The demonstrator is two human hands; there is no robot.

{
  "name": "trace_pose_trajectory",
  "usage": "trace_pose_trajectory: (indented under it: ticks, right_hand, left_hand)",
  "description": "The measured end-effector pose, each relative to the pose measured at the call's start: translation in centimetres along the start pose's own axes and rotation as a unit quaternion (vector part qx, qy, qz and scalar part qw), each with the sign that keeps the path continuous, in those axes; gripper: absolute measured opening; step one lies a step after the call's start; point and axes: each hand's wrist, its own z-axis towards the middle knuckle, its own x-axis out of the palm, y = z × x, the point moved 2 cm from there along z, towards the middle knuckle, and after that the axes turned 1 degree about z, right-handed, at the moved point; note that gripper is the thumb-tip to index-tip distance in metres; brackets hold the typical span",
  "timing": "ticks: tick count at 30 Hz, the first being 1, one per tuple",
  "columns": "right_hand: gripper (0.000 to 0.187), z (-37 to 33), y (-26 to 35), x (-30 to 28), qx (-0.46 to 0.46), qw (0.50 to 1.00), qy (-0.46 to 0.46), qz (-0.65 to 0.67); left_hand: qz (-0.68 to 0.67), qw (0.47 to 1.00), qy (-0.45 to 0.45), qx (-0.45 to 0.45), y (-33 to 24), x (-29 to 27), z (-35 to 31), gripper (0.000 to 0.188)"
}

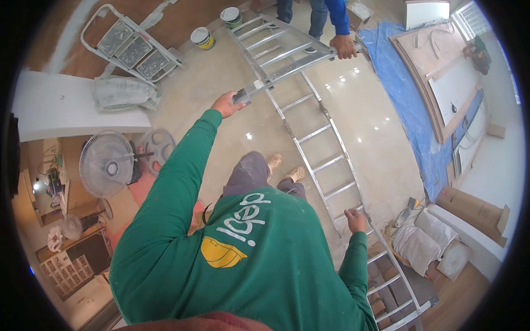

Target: The person assembles a metal ladder by unfolding its sections and connecting them with a coworker. They lift, rotate, and align the ladder parts, then secure the joints to form a complete ladder structure.

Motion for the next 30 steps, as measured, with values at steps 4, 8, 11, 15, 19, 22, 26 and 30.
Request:
trace_pose_trajectory:
  ticks: [4, 8, 11, 15, 19, 22, 26, 30]
  right_hand:
    - [0.041, 1.5, 8.0, 2.4, 0.007, 0.999, -0.005, 0.038]
    - [0.044, 1.8, 18.8, 7.6, 0.029, 0.990, -0.001, 0.135]
    - [0.053, 2.1, 26.8, 13.5, 0.069, 0.978, 0.013, 0.196]
    - [0.069, 3.9, 37.5, 22.9, 0.118, 0.954, 0.046, 0.271]
    - [0.085, 7.6, 47.2, 28.7, 0.140, 0.946, 0.061, 0.285]
    - [0.093, 10.7, 52.3, 30.4, 0.141, 0.934, 0.022, 0.329]
    - [0.101, 14.5, 56.2, 32.4, 0.153, 0.909, -0.027, 0.387]
    - [0.086, 17.4, 56.8, 34.4, 0.141, 0.910, -0.146, 0.362]
  left_hand:
    - [0.025, 0.997, 0.079, 0.003, 2.1, 0.2, 0.0, 0.088]
    - [-0.016, 0.992, 0.121, 0.034, 6.9, -0.8, 1.1, 0.084]
    - [-0.026, 0.982, 0.182, 0.050, 12.1, -3.1, 3.8, 0.078]
    - [0.008, 0.974, 0.182, 0.136, 17.8, -7.7, 9.5, 0.066]
    - [-0.014, 0.966, 0.234, 0.111, 21.3, -12.1, 11.7, 0.063]
    - [0.009, 0.957, 0.208, 0.201, 21.7, -15.4, 15.1, 0.062]
    - [0.073, 0.949, 0.249, 0.177, 22.1, -18.3, 23.3, 0.058]
    - [0.085, 0.967, 0.212, 0.108, 24.9, -23.0, 30.8, 0.055]
